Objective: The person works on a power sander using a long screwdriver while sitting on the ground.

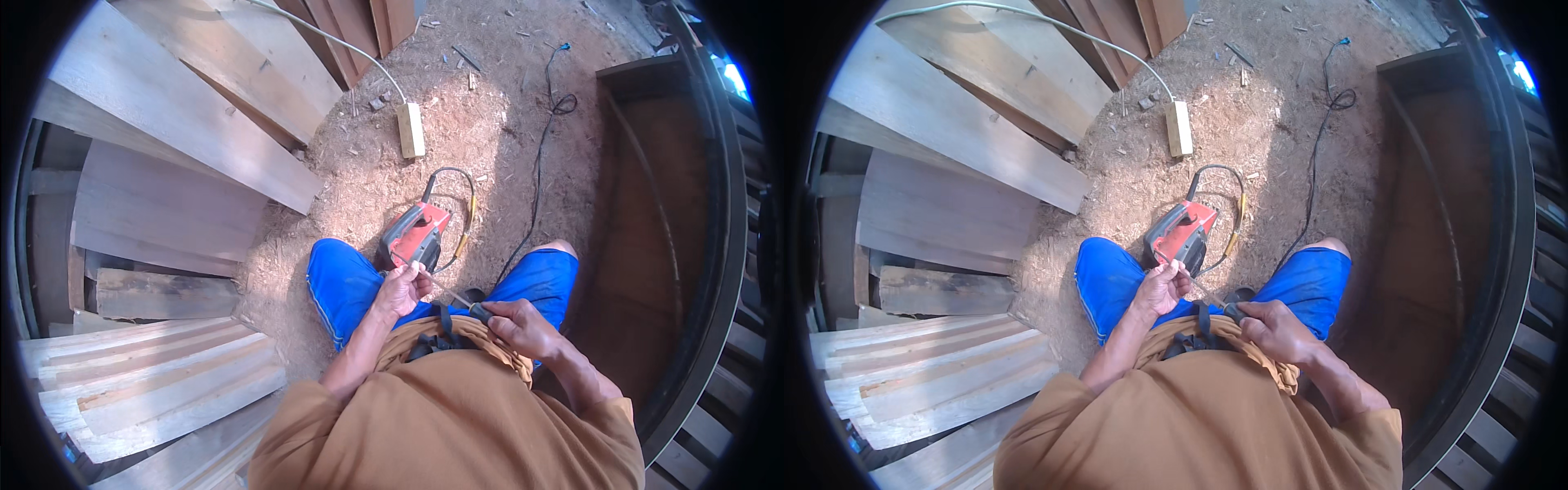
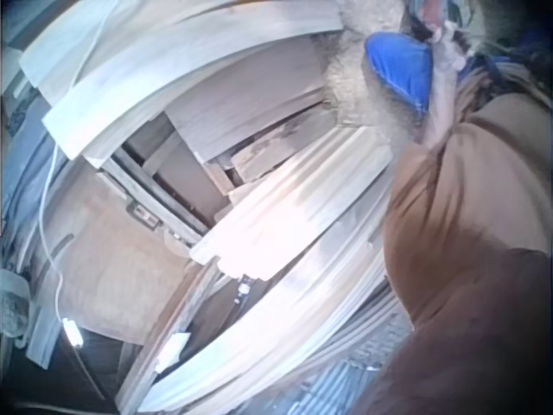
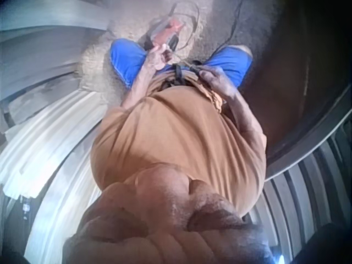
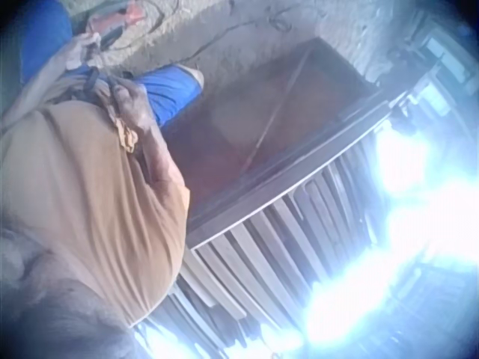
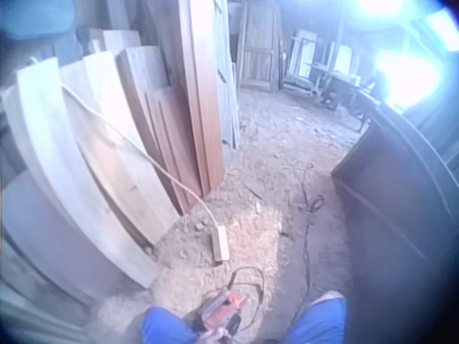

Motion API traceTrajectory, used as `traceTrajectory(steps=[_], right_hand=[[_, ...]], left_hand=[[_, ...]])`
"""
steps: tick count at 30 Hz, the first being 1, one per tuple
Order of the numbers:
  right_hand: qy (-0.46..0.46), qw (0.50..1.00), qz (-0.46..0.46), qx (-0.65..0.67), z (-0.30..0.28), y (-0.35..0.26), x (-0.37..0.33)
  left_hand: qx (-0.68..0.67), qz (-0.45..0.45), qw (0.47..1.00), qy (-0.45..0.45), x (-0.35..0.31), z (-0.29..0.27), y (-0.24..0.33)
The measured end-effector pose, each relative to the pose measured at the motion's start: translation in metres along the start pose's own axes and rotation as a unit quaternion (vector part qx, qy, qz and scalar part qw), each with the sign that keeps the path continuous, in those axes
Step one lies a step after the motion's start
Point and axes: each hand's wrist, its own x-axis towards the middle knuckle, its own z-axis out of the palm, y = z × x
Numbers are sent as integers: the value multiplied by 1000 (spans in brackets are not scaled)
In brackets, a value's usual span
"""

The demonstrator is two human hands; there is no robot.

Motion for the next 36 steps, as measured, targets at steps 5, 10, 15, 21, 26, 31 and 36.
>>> traceTrajectory(steps=[5,10,15,21,26,31,36], right_hand=[[95,885,-95,-445,22,-35,-7],[52,987,13,154,7,-18,3],[-22,972,47,230,1,7,3],[8,993,39,110,-5,-7,5],[-4,996,-44,-77,-1,-13,-1],[65,826,-108,-549,22,-32,-12],[144,818,-334,-445,-5,1,-4]], left_hand=[[-13,25,999,16,1,-8,1],[-66,37,997,2,3,-1,-3],[263,22,961,88,-12,6,28],[703,169,643,253,16,-11,87],[688,160,695,134,12,-40,84],[624,176,753,112,21,-40,80],[580,199,786,79,31,-52,74]])
